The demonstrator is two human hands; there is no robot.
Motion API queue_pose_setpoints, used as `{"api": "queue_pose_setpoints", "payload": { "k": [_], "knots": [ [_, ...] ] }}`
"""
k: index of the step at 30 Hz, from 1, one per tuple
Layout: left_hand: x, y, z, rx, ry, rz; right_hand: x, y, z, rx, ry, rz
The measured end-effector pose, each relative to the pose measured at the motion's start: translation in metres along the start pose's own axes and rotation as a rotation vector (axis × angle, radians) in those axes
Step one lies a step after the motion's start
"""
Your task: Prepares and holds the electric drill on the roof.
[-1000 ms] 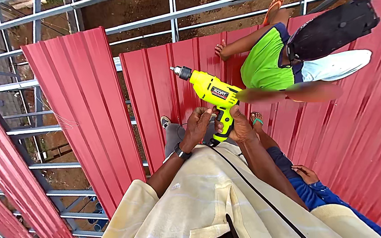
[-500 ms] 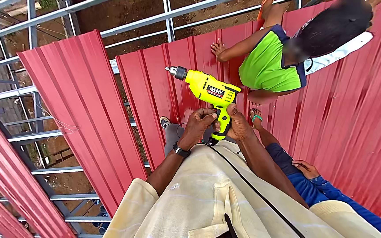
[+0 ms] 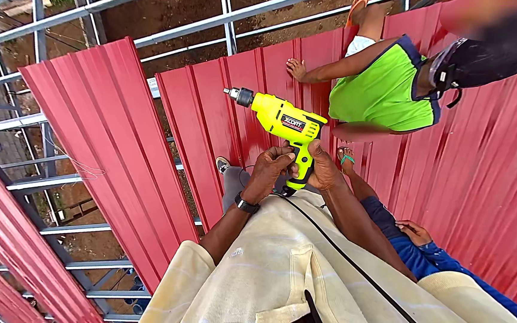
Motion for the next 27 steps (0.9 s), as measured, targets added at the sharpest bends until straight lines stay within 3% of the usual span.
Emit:
{"api": "queue_pose_setpoints", "payload": {
  "k": [27],
  "knots": [
    [-0.01, 0.001, -0.021, -0.147, -0.202, -0.056, -0.001, -0.001, -0.006, -0.004, -0.167, 0.059]
  ]
}}
Point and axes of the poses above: each hand's wrist, its own y-axis away from the middle knuckle, its own z-axis out of the back of the hand, x = y × z, the point moved 3 cm from there along -y, towards the middle knuckle, and after that the axes turned 11 degrees about x, right-handed, at the moved point
